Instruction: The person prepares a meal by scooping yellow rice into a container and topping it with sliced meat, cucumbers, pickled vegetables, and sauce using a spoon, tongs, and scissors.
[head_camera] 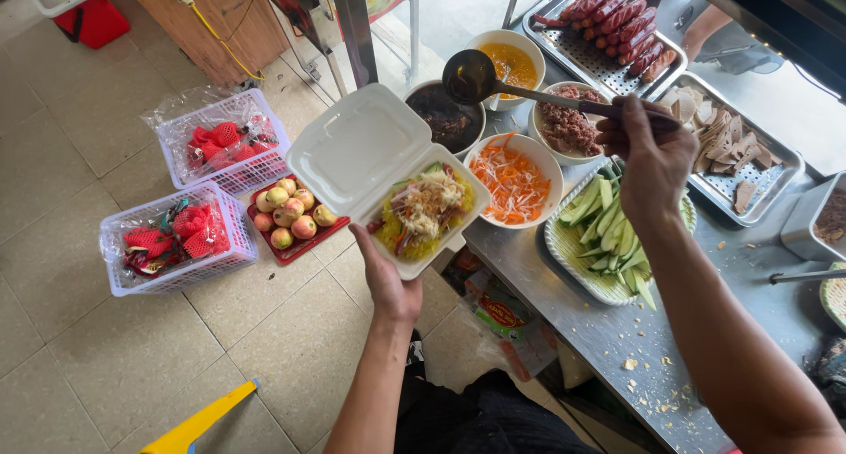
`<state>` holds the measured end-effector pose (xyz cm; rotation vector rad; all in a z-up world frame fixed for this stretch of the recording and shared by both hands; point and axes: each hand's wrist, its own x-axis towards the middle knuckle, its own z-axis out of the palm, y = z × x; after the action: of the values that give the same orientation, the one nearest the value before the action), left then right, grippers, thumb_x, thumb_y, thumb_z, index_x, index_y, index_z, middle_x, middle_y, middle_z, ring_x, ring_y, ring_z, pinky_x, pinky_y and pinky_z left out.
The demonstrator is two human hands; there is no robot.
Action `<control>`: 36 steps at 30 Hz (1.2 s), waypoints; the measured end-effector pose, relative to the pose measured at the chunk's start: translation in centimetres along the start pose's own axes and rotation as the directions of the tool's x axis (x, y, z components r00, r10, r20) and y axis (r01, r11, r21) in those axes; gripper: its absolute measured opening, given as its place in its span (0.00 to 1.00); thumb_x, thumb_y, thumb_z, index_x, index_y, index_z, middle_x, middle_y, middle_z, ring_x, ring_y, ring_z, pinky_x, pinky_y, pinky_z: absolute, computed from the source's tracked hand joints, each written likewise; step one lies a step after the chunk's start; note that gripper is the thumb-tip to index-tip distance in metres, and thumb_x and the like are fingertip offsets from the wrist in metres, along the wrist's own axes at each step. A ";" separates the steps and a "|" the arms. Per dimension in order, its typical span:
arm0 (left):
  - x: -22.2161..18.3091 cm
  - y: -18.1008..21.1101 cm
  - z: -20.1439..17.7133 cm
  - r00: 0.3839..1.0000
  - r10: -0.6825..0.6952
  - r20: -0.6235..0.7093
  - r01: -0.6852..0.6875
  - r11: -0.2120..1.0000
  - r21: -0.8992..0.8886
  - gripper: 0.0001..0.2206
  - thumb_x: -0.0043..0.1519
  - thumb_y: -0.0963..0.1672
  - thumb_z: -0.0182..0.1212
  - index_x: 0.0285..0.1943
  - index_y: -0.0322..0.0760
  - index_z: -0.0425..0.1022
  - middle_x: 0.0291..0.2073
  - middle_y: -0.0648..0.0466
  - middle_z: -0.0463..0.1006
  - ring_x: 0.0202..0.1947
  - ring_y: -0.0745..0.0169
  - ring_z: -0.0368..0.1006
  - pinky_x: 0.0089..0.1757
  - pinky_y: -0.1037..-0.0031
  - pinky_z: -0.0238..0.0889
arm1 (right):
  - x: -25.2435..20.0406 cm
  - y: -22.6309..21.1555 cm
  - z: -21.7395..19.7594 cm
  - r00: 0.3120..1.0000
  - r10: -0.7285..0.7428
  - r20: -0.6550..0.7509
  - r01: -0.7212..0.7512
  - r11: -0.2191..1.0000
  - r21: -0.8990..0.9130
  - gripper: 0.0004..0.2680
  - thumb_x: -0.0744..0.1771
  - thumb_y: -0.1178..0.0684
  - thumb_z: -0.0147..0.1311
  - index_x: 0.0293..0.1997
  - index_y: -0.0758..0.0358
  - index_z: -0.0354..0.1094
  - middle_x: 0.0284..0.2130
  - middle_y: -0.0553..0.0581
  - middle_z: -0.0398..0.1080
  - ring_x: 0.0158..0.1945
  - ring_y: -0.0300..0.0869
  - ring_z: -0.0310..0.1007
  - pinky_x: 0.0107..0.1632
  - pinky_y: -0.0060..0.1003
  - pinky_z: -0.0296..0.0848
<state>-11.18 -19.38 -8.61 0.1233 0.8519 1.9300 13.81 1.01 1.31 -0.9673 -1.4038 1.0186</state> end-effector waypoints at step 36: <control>-5.3 5.5 6.0 0.999 -0.014 0.029 0.020 0.970 -0.242 0.37 0.64 0.63 0.37 0.78 0.46 0.49 0.73 0.51 0.59 0.71 0.50 0.60 0.59 0.47 0.65 | -12.9 -5.9 -15.4 0.915 -0.247 0.318 0.285 0.955 -0.079 0.14 0.80 0.44 0.37 0.60 0.68 0.57 0.41 0.69 0.70 0.34 0.46 0.72 0.41 0.34 0.70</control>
<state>-10.09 -22.14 0.63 -0.0046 0.5910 1.9953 29.98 -12.08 3.62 -0.6977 -1.8200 0.9083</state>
